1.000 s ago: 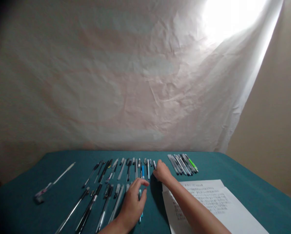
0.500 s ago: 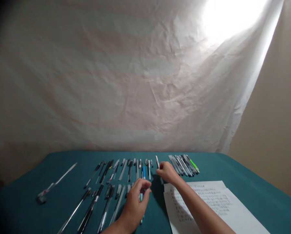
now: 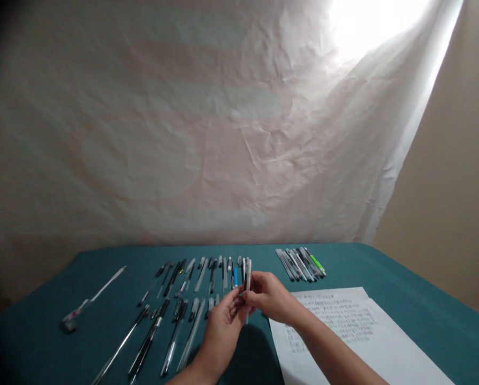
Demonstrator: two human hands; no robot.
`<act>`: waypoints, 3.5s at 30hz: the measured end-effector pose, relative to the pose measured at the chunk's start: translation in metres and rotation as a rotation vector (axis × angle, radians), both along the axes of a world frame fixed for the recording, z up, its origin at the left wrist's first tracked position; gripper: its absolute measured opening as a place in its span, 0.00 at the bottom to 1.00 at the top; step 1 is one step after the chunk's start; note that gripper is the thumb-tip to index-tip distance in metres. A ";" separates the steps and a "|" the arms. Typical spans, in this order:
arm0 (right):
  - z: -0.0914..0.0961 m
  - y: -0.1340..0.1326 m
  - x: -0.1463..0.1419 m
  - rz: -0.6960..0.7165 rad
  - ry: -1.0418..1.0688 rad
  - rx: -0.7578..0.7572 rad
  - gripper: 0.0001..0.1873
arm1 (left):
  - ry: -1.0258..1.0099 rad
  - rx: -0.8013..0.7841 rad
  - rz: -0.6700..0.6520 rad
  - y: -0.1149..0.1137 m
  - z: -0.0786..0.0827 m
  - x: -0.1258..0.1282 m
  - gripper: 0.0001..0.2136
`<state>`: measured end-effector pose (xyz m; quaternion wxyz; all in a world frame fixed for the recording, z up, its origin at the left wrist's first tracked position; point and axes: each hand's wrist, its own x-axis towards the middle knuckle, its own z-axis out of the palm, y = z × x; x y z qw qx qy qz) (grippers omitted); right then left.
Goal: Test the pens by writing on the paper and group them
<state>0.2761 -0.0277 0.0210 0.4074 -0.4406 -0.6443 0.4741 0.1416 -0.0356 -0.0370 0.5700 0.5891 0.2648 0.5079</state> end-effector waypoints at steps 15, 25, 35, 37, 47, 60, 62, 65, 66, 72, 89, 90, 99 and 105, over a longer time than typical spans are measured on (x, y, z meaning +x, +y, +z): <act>0.046 -0.005 0.053 -0.459 0.140 0.272 0.15 | 0.243 0.129 0.004 -0.015 0.005 0.000 0.12; 0.049 -0.006 0.049 -0.386 0.038 0.262 0.15 | 0.272 0.145 -0.012 -0.015 0.007 -0.001 0.12; 0.032 0.010 0.050 -0.187 -0.068 0.109 0.24 | 0.195 0.099 0.002 -0.016 0.004 0.001 0.07; 0.018 0.028 0.052 -0.294 -0.150 0.123 0.25 | 0.189 0.098 0.005 -0.018 0.004 0.002 0.06; -0.053 0.118 0.032 -0.462 -0.738 0.022 0.10 | 0.235 0.159 0.011 -0.018 0.002 -0.001 0.06; -0.065 0.128 0.022 -0.455 -0.820 -0.011 0.06 | 0.245 0.170 -0.026 -0.016 0.001 -0.003 0.07; -0.063 0.124 0.025 -0.418 -0.792 -0.053 0.09 | 0.243 0.168 -0.034 -0.016 0.001 -0.003 0.07; -0.053 0.111 0.033 -0.389 -0.706 -0.055 0.09 | 0.239 0.169 -0.037 -0.016 0.000 -0.002 0.07; -0.048 0.106 0.037 -0.386 -0.663 -0.039 0.08 | 0.238 0.170 -0.037 -0.016 0.000 -0.002 0.07; -0.003 0.049 0.061 -0.344 -0.243 0.092 0.18 | 0.222 0.168 -0.063 -0.018 0.000 -0.001 0.07; 0.037 -0.025 0.051 -0.208 0.086 0.184 0.13 | 0.275 0.181 -0.110 -0.019 -0.002 0.001 0.06; 0.037 -0.025 0.051 -0.202 0.085 0.181 0.13 | 0.277 0.179 -0.107 -0.019 -0.002 0.001 0.06; 0.030 -0.025 0.050 -0.146 0.041 0.132 0.13 | 0.299 0.195 -0.076 -0.022 0.003 0.000 0.04; 0.030 -0.026 0.047 -0.131 0.052 0.112 0.13 | 0.268 0.185 -0.089 -0.023 0.006 0.001 0.05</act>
